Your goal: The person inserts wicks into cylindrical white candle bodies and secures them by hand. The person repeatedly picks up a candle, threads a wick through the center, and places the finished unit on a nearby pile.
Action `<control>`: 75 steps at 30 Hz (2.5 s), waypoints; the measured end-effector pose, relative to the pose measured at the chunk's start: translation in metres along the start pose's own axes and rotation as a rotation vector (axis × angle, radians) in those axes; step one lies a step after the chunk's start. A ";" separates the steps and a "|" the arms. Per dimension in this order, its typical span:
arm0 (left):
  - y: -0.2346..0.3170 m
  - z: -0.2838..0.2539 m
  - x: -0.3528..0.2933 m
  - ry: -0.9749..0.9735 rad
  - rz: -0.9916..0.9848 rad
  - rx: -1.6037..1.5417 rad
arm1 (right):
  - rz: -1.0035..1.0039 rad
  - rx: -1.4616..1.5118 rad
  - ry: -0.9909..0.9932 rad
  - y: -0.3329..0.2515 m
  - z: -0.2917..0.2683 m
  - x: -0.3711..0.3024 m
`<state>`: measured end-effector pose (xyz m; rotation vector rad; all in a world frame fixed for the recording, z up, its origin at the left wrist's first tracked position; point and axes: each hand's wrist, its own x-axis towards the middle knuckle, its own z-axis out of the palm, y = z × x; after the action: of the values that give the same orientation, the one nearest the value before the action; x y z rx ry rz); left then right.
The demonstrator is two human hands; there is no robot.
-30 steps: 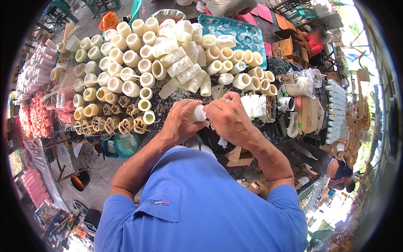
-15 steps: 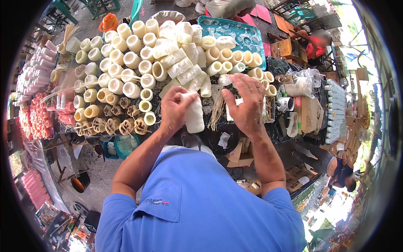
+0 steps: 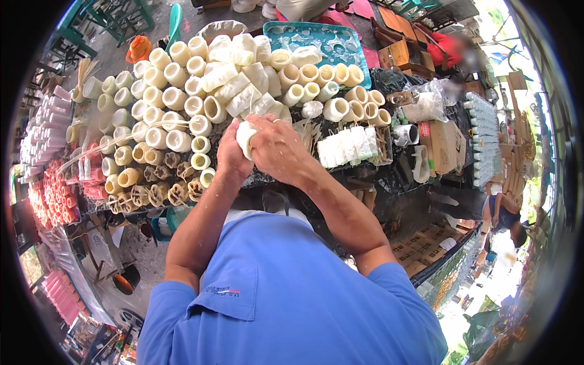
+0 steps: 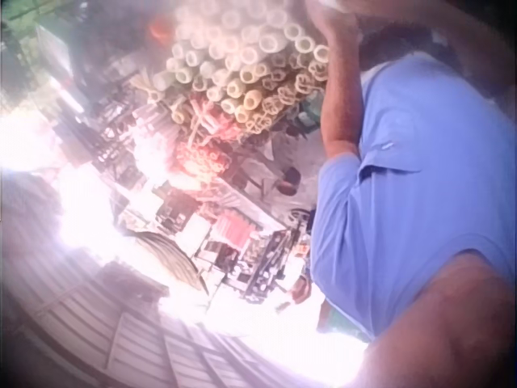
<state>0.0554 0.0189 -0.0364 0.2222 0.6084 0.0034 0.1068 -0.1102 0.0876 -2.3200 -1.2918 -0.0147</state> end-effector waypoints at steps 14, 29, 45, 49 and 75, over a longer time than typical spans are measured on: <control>-0.033 -0.026 -0.020 0.328 -0.070 0.346 | 0.147 0.341 -0.279 0.061 0.085 -0.024; -0.044 -0.040 -0.014 0.341 0.042 0.393 | 0.436 0.397 -0.041 0.049 0.100 -0.058; -0.031 -0.031 -0.051 0.227 0.115 0.258 | 0.663 1.201 0.135 0.041 0.092 -0.129; -0.045 -0.045 -0.053 0.239 0.133 0.161 | 0.646 1.221 0.052 0.053 0.085 -0.152; -0.029 -0.080 0.035 0.513 1.138 2.155 | 0.840 0.772 -0.229 0.106 0.078 -0.136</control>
<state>0.0373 0.0096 -0.1260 2.6976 0.6726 0.5363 0.0996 -0.2327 -0.0555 -1.9889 -0.2116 0.8728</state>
